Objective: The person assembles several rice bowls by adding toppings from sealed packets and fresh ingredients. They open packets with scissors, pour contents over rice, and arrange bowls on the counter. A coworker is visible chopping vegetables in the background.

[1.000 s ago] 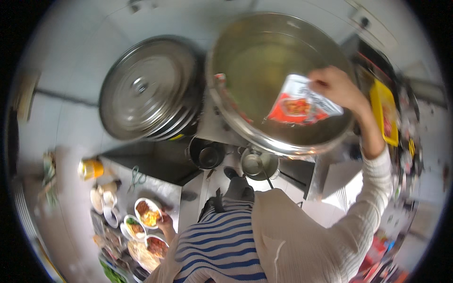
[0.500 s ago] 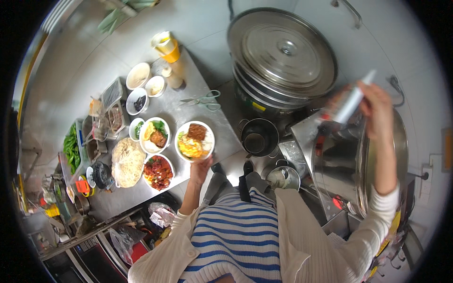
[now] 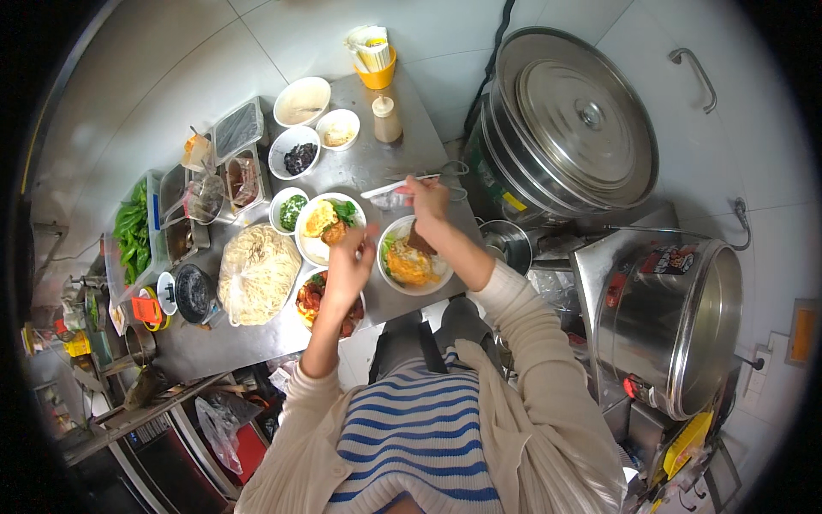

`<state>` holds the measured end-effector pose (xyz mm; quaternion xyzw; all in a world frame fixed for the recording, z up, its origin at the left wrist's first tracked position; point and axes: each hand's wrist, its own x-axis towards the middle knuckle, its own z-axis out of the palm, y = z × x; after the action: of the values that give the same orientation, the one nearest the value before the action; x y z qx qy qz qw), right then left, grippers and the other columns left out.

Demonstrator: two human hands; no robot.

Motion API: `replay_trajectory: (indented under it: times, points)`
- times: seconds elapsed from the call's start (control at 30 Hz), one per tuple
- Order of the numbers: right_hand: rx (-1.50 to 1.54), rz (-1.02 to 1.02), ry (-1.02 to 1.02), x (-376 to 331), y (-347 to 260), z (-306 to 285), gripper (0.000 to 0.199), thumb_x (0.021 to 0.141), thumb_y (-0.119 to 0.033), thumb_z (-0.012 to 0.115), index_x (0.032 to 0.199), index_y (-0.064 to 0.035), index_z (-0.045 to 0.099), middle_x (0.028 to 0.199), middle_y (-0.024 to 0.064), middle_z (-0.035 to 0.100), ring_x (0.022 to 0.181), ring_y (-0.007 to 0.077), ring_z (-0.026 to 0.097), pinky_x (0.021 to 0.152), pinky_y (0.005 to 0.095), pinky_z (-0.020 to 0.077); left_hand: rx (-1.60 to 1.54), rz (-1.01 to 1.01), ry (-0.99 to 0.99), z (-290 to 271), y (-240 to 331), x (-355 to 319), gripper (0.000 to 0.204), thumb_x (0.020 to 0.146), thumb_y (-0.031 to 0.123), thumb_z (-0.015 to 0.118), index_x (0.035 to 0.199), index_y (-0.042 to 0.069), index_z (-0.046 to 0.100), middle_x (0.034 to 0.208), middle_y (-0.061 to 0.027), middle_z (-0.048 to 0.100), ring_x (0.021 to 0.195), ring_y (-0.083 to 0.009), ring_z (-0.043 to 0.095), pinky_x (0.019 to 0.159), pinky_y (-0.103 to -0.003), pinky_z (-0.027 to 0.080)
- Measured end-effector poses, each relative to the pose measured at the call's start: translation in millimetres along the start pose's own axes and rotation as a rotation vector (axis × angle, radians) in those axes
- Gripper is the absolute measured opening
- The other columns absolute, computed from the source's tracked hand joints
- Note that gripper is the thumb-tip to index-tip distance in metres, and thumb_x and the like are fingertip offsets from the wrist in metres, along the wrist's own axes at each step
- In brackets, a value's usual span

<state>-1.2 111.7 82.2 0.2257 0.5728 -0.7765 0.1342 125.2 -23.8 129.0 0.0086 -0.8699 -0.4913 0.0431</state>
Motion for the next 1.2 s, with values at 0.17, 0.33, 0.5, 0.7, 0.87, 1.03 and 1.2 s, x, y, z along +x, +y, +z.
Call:
replay_trajectory:
  times: [0.17, 0.33, 0.5, 0.7, 0.87, 1.03, 1.2]
  points:
    - [-0.126, 0.028, -0.209, 2.4, 6.6, -1.3, 0.019, 0.086, -0.015, 0.062, 0.083, 0.003, 0.066, 0.075, 0.0102, 0.069, 0.054, 0.0134, 0.059, 0.048, 0.0241, 0.0436, 0.463, 0.44, 0.153, 16.7, -11.6, 100.6, 0.056, 0.072, 0.002, 0.064, 0.126, 0.007, 0.051, 0.095, -0.0181, 0.064, 0.076, -0.0362, 0.061, 0.07, -0.042, 0.051]
    - [-0.86, -0.448, -0.292, 39.4, -26.2, -74.0, 0.017, 0.083, -0.014, 0.061, 0.084, 0.0019, 0.066, 0.074, 0.0081, 0.067, 0.062, 0.0149, 0.063, 0.048, 0.0262, 0.0453, 0.561, 0.195, -0.284, 43.6, -38.4, 130.0, 0.041, 0.077, 0.006, 0.06, 0.116, 0.014, 0.058, 0.095, -0.0159, 0.066, 0.084, -0.0344, 0.063, 0.073, -0.043, 0.051]
    - [-1.488, -1.054, -0.258, 102.1, -9.5, -113.4, 0.02, 0.076, -0.007, 0.059, 0.095, 0.0001, 0.062, 0.098, 0.012, 0.062, 0.096, 0.0293, 0.059, 0.08, 0.0349, 0.0491, 0.448, 0.249, -0.29, 55.2, -47.3, 150.9, 0.018, 0.079, 0.01, 0.063, 0.097, 0.009, 0.065, 0.094, -0.0133, 0.065, 0.083, -0.0348, 0.062, 0.072, -0.042, 0.05]
    - [-1.817, -0.978, -0.316, 147.9, 29.1, -101.9, 0.019, 0.071, -0.007, 0.061, 0.089, 0.0003, 0.063, 0.098, 0.0146, 0.061, 0.096, 0.0302, 0.06, 0.082, 0.0398, 0.0498, 0.38, 0.235, -0.417, 47.9, -39.9, 173.2, 0.02, 0.08, 0.015, 0.066, 0.097, 0.006, 0.064, 0.09, -0.0134, 0.064, 0.083, -0.034, 0.061, 0.071, -0.042, 0.048]
    - [-1.63, -0.673, -0.508, 146.1, -29.6, -138.5, 0.032, 0.065, -0.018, 0.067, 0.091, 0.0008, 0.061, 0.099, 0.0214, 0.058, 0.088, 0.0375, 0.061, 0.078, 0.0452, 0.0512, 0.477, 0.242, -0.5, 52.7, -31.4, 175.5, 0.017, 0.084, 0.023, 0.062, 0.094, 0.01, 0.064, 0.09, -0.0108, 0.065, 0.086, -0.0335, 0.061, 0.072, -0.043, 0.048]
    - [-1.665, -0.886, -0.595, 115.3, -111.0, -188.5, 0.074, 0.05, -0.042, 0.085, 0.1, 0.0005, 0.051, 0.102, 0.0125, 0.048, 0.101, 0.0311, 0.047, 0.087, 0.0393, 0.041, 0.442, 0.302, -0.436, 58.0, -34.0, 176.8, 0.016, 0.084, 0.023, 0.061, 0.088, 0.008, 0.063, 0.086, -0.0111, 0.065, 0.085, -0.034, 0.061, 0.072, -0.044, 0.048]
    - [-1.687, -1.012, -0.734, 101.7, -115.5, -156.0, 0.079, 0.048, -0.044, 0.085, 0.102, 0.0016, 0.049, 0.105, 0.0124, 0.046, 0.103, 0.0298, 0.045, 0.09, 0.038, 0.0397, 0.308, 0.209, -0.533, 61.4, -34.5, 179.9, 0.013, 0.084, 0.02, 0.061, 0.088, 0.007, 0.064, 0.088, -0.0109, 0.063, 0.085, -0.0341, 0.06, 0.072, -0.044, 0.048]
